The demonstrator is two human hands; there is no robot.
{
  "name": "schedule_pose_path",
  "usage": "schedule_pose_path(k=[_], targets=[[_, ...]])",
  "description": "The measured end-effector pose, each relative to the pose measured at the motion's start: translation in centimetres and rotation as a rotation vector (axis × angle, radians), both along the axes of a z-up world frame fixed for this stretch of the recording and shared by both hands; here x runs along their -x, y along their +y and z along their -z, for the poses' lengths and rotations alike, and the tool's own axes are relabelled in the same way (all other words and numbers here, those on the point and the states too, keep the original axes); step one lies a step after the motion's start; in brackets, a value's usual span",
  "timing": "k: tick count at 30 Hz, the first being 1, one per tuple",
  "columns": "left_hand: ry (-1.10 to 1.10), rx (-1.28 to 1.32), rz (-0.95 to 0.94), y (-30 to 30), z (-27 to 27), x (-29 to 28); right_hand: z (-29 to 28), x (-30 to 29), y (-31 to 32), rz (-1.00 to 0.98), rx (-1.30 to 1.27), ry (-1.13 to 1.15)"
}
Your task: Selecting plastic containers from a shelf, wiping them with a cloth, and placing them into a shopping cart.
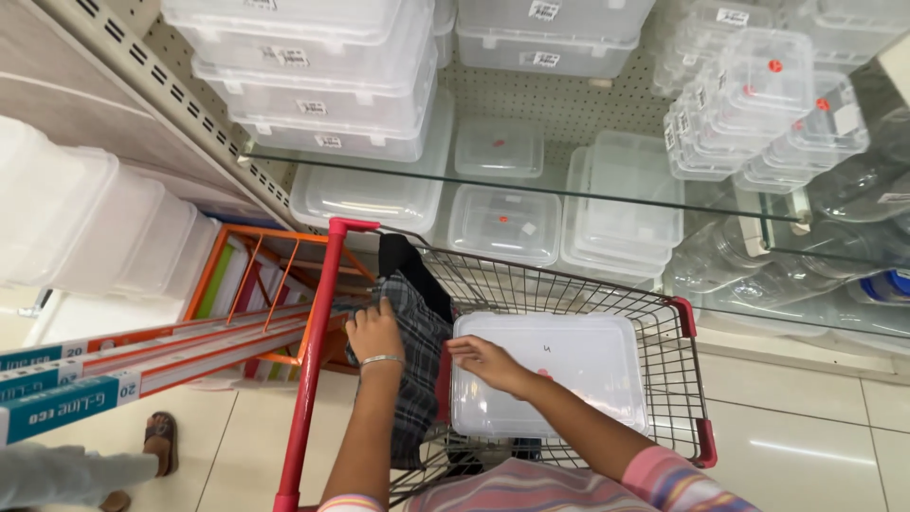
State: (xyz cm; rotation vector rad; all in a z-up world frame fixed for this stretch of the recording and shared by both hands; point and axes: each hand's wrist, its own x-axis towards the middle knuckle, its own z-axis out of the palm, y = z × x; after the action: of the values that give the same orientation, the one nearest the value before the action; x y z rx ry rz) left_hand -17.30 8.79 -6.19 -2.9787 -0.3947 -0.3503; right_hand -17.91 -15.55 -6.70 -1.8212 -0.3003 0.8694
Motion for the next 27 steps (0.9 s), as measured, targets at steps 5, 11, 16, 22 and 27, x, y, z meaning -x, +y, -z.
schedule_pose_path(k=[5, 11, 16, 22, 27], targets=[[-0.276, 0.417, 0.221, -1.3, -4.6, 0.2, -3.6, -1.6, 1.9, 0.131, -0.294, 0.253], [0.141, 1.349, 0.503, -10.8, -15.3, 0.7, -8.1, -4.5, -2.8, 0.627, -0.554, 0.755], [0.077, 1.594, 1.057, -12.2, -17.1, -3.5, -4.8, -9.8, -13.0, 0.906, -0.703, 0.431], [-0.302, 0.791, 0.812, -10.6, -15.7, -16.3, -16.0, -16.7, -18.5, 1.058, -0.337, -0.570], [-0.354, 0.470, 0.797, -8.9, -11.4, -26.7, -15.3, -26.0, -17.2, 0.739, 0.766, -1.105]])
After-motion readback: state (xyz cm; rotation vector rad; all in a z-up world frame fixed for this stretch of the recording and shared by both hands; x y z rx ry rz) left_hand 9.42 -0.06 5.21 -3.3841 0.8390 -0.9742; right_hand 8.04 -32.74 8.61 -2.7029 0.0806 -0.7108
